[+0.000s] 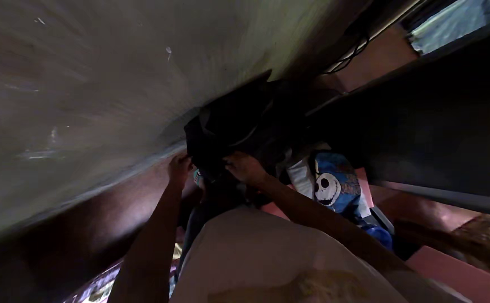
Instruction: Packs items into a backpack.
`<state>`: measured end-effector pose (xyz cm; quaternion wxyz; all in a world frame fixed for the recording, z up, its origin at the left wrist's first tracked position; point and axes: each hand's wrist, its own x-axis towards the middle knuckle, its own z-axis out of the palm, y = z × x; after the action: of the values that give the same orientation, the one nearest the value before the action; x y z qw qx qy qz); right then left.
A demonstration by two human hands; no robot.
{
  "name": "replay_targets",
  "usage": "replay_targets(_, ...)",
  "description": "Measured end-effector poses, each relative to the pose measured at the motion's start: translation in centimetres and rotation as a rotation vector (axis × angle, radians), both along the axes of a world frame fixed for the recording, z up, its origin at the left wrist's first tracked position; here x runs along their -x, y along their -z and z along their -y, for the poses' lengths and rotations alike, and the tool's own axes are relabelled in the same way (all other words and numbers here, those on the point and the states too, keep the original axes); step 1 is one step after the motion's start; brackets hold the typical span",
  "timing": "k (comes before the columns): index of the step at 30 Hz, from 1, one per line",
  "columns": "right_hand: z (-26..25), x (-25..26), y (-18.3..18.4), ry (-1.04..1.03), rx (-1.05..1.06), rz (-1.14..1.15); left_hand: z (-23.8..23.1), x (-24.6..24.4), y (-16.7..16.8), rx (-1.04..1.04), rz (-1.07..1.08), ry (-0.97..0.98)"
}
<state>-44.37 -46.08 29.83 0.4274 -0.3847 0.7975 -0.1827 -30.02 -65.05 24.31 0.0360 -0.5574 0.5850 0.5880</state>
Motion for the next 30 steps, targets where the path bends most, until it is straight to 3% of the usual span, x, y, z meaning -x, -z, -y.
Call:
replay_targets(3,4.5,-1.5,2.5,-0.111,-0.011,-0.012,0.9,0.6,-0.8,0.119,0.126,0.179)
replay_targets(7,8.2,-2.9,4.4,-0.048,0.09,-0.02,0.7,1.8,-2.4,0.167,0.216,0.288)
replay_targets(13,10.4,-2.6,4.8,0.018,-0.043,0.0,0.3,1.3,-2.9,0.022,0.057,0.25)
replay_targets(17,10.7,-1.9,4.3,-0.084,-0.102,0.061,-0.2,0.5,-1.6,-0.057,-0.041,0.13)
replay_targets(25,11.1,-2.4,5.1,-0.108,-0.093,0.037,-2.2,0.1,0.0,0.117,-0.049,0.04)
replay_targets(27,11.0,-2.4,4.6,-0.122,-0.11,0.033,-2.3,-0.2,0.0,0.191,0.001,0.154)
replay_targets(30,10.8,-1.4,3.9,-0.116,-0.136,0.031,-1.9,-0.7,1.0,0.259,0.074,0.471)
